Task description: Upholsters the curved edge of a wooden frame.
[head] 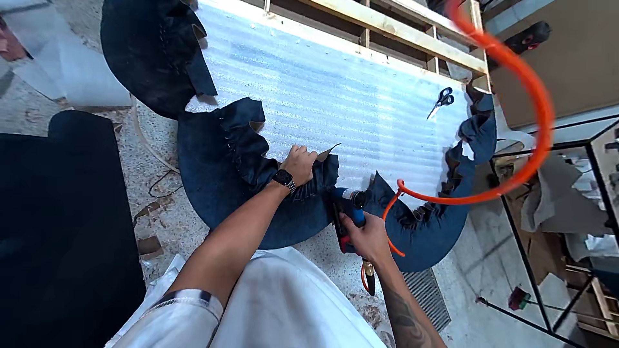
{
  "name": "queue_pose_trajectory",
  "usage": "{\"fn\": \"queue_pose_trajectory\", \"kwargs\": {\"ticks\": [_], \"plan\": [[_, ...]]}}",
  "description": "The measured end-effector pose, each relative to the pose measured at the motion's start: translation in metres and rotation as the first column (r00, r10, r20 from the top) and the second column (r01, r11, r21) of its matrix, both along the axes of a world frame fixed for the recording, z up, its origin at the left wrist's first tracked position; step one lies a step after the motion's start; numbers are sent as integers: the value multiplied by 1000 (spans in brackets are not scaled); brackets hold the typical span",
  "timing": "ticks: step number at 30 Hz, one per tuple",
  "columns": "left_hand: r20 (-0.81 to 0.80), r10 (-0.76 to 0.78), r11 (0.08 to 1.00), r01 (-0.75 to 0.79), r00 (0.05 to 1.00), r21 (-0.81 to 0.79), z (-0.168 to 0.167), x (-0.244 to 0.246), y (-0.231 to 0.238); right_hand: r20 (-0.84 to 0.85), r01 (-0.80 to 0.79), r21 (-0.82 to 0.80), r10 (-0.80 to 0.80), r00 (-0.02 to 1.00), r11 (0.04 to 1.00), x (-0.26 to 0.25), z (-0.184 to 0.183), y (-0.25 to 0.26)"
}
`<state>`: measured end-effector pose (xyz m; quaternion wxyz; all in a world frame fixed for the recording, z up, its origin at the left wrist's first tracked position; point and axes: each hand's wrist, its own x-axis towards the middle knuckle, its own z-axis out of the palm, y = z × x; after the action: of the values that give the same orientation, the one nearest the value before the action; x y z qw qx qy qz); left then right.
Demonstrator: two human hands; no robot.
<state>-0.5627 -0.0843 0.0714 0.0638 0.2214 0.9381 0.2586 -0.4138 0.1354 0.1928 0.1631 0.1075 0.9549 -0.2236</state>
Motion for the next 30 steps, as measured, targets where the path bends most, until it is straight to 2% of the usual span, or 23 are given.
{"fn": "queue_pose_trajectory", "kwargs": {"ticks": [5, 12, 16, 18, 20, 22, 24, 26, 28, 30], "plan": [[5, -6, 1000, 6, 1000, 3, 0, 0, 0, 47, -49, 32, 47, 998, 998, -1, -11, -23], [21, -6, 1000, 6, 1000, -23, 0, -3, 1, -37, 50, 74, -47, 998, 996, 5, 3, 20], [25, 5, 1000, -4, 1000, -31, 3, -5, 0, 23, 33, 98, -35, 999, 995, -13, -8, 8], [73, 49, 998, -51, 996, 27, 9, -5, 0, 31, 41, 95, -44, 999, 995, -22, -5, -6], [146, 135, 972, -159, 980, 172, 15, 2, -9, -22, 63, 68, -61, 998, 996, -29, 6, -13], [133, 244, 913, -274, 961, 301, 31, 27, -32, -153, 25, 38, -19, 988, 999, -28, 19, -12], [-2, 262, 914, -247, 965, 323, 54, 70, -70, -283, -9, 49, 23, 959, 999, -25, 25, -11], [-84, 261, 925, -224, 962, 307, 62, 128, -116, -377, -62, 102, 96, 921, 993, -15, 10, -4], [-43, 330, 921, -311, 943, 232, 46, 184, -169, -422, -128, 125, 170, 891, 984, -7, -23, 8], [142, 507, 831, -526, 850, 181, 25, 218, -229, -414, -153, 127, 193, 889, 980, -7, -63, 21]]}}
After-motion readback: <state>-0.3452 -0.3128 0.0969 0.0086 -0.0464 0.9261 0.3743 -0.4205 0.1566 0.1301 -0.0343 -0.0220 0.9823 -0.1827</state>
